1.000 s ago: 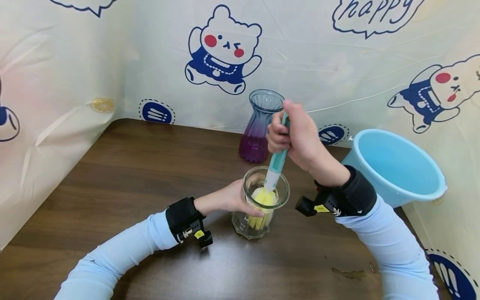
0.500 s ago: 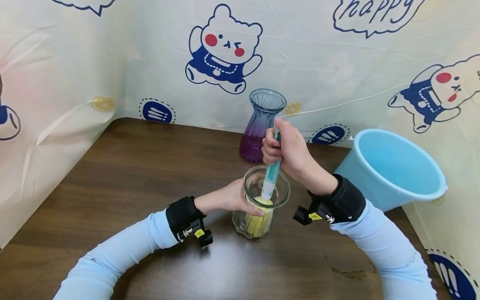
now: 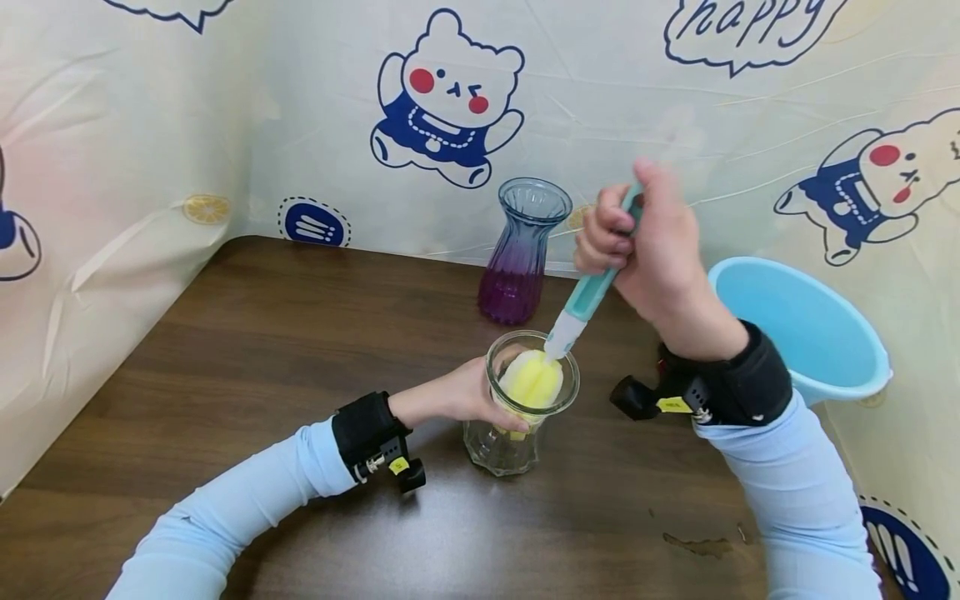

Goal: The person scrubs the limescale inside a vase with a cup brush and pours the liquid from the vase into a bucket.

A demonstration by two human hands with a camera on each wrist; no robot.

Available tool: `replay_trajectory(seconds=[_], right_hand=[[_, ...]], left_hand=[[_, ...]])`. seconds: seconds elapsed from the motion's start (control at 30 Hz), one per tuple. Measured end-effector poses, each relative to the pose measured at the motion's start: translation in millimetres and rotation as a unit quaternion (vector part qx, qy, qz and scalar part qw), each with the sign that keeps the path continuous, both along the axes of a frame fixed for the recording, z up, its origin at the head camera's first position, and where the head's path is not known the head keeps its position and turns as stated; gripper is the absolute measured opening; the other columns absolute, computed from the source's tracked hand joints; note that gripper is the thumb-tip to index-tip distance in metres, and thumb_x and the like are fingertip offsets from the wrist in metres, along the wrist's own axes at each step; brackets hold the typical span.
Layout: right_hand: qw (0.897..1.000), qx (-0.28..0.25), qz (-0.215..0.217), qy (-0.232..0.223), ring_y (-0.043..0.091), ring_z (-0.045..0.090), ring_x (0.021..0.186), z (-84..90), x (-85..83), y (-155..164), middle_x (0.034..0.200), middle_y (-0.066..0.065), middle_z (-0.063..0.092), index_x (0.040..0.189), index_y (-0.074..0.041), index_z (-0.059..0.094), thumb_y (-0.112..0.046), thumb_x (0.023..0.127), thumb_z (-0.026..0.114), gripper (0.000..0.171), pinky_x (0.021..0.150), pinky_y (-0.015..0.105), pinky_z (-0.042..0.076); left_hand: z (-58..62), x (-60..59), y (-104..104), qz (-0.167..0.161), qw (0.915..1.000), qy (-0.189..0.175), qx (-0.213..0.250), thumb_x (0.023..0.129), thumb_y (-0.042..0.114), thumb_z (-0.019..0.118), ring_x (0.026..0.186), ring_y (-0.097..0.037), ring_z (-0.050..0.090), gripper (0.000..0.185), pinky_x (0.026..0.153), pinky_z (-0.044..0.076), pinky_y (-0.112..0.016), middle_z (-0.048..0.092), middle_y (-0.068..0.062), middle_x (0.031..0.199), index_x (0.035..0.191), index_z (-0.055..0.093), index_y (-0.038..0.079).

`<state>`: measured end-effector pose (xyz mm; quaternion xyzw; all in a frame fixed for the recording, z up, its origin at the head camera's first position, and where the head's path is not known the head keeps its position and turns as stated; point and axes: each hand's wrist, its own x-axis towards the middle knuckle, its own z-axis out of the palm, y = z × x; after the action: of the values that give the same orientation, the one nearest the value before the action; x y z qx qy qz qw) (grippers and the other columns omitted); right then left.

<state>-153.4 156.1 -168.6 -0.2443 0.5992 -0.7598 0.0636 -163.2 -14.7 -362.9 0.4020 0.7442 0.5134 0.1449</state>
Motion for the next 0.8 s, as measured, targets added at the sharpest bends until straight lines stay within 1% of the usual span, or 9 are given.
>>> replay_trajectory(seconds=[0.1,0.23,0.37,0.47,0.57,0.7,0.8], right_hand=[[0.999,-0.044,0.01,0.005,0.013,0.017,0.039,7.4,1.4,9.4,0.046,-0.001,0.021,0.052,-0.013,0.024,-0.03,0.099,0.011,0.051,0.045,0.028,0.01],[0.996,-0.085,0.014,-0.011,0.013,0.019,0.039,10.2,3.1,15.4,0.046,0.0,0.022,0.052,-0.011,0.025,-0.03,0.098,0.012,0.051,0.044,0.028,0.012],[0.997,-0.08,-0.014,-0.018,0.013,0.016,0.039,4.6,4.2,11.6,0.046,-0.001,0.019,0.052,-0.012,0.023,-0.029,0.098,0.011,0.051,0.045,0.028,0.011],[0.996,-0.079,-0.02,-0.032,0.014,0.013,0.041,-5.6,5.1,6.6,0.047,-0.001,0.017,0.052,-0.013,0.022,-0.03,0.098,0.01,0.05,0.046,0.028,0.01],[0.997,-0.073,-0.016,-0.036,0.014,0.013,0.042,-20.4,7.0,3.7,0.048,-0.001,0.016,0.054,-0.013,0.023,-0.03,0.098,0.009,0.049,0.048,0.029,0.011],[0.998,-0.049,-0.035,-0.018,0.015,0.014,0.044,-39.5,9.7,0.6,0.05,-0.001,0.015,0.056,-0.014,0.022,-0.029,0.097,0.007,0.047,0.049,0.031,0.013],[0.998,-0.044,-0.046,-0.019,0.015,0.014,0.044,-51.4,10.2,-2.7,0.05,0.0,0.015,0.056,-0.014,0.021,-0.028,0.097,0.007,0.045,0.049,0.032,0.014]], left_hand=[[-0.5,-0.2,0.2,0.003,1.0,-0.005,-0.001,0.062,0.012,0.082,0.106,-0.016,0.049,0.08,0.096,0.037,-0.031,0.053,-0.009,0.12,0.13,0.04,0.004],[-0.3,-0.1,-0.5,0.013,0.9998,-0.008,-0.012,0.061,0.013,0.082,0.107,-0.016,0.048,0.082,0.097,0.036,-0.032,0.053,-0.008,0.121,0.131,0.039,0.005],[0.1,0.0,0.2,0.008,0.9999,-0.007,-0.002,0.062,0.013,0.082,0.106,-0.016,0.049,0.079,0.096,0.037,-0.031,0.053,-0.008,0.119,0.128,0.041,0.004],[-0.7,-0.2,1.2,-0.001,1.0,-0.002,0.008,0.062,0.013,0.082,0.102,-0.015,0.05,0.075,0.094,0.038,-0.03,0.054,-0.008,0.116,0.125,0.043,0.003],[-1.7,-0.6,2.3,-0.005,0.9999,0.007,0.006,0.062,0.013,0.082,0.102,-0.013,0.049,0.074,0.093,0.038,-0.028,0.053,-0.006,0.116,0.124,0.043,0.003],[-1.6,-1.0,2.6,-0.003,0.9999,0.01,-0.002,0.062,0.013,0.083,0.104,-0.014,0.048,0.076,0.094,0.037,-0.028,0.052,-0.006,0.118,0.125,0.042,0.005],[-1.2,-1.2,1.9,-0.001,1.0,0.003,-0.002,0.062,0.013,0.083,0.106,-0.015,0.048,0.077,0.093,0.038,-0.029,0.052,-0.006,0.118,0.126,0.041,0.005]])
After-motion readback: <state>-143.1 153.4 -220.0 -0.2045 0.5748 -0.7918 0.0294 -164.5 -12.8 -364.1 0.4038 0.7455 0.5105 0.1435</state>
